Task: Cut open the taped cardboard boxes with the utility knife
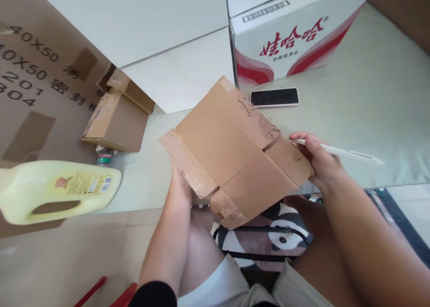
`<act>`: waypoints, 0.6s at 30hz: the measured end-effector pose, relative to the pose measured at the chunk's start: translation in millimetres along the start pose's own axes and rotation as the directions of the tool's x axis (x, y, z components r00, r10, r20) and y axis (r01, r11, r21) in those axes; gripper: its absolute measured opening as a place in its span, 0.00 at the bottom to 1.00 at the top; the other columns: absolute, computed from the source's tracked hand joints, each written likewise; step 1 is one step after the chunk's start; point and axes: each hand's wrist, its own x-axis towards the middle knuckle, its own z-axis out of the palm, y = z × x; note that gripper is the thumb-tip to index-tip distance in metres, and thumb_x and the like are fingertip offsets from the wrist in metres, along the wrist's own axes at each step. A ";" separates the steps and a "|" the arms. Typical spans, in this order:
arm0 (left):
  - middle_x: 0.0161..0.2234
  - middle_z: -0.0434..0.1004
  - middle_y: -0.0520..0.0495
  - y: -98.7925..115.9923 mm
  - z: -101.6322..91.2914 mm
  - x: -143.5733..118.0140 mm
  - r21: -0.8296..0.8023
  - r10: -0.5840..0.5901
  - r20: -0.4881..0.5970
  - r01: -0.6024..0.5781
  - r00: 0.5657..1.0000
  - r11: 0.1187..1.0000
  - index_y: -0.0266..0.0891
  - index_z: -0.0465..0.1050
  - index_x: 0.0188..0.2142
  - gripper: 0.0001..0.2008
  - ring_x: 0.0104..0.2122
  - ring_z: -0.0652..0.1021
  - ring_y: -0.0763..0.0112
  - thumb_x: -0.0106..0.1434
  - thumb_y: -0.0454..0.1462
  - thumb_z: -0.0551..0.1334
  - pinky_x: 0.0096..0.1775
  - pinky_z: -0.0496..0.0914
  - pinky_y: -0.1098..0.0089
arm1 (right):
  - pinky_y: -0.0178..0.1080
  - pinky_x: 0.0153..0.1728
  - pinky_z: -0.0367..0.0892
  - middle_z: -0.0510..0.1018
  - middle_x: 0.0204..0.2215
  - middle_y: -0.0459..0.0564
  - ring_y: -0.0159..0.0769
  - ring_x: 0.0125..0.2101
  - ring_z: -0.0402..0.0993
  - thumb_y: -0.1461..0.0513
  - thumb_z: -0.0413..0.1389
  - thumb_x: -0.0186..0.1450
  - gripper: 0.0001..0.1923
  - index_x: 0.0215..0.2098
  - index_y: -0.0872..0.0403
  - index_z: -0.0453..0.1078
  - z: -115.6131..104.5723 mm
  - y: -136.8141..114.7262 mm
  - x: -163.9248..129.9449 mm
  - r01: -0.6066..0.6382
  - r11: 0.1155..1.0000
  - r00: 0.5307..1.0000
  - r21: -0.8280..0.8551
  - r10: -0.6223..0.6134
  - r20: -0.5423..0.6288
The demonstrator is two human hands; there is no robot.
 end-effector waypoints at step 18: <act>0.33 0.85 0.45 3.5 35.6 34.7 -0.449 -0.105 0.155 0.165 0.982 0.878 0.41 0.78 0.33 0.14 0.36 0.84 0.56 0.58 0.46 0.59 0.42 0.79 0.57 | 0.30 0.08 0.46 0.54 0.06 0.36 0.22 0.09 0.44 0.45 0.72 0.46 0.26 0.20 0.51 0.65 0.1 -3.1 -42.7 -0.108 0.992 0.994 -0.057 0.107 -0.035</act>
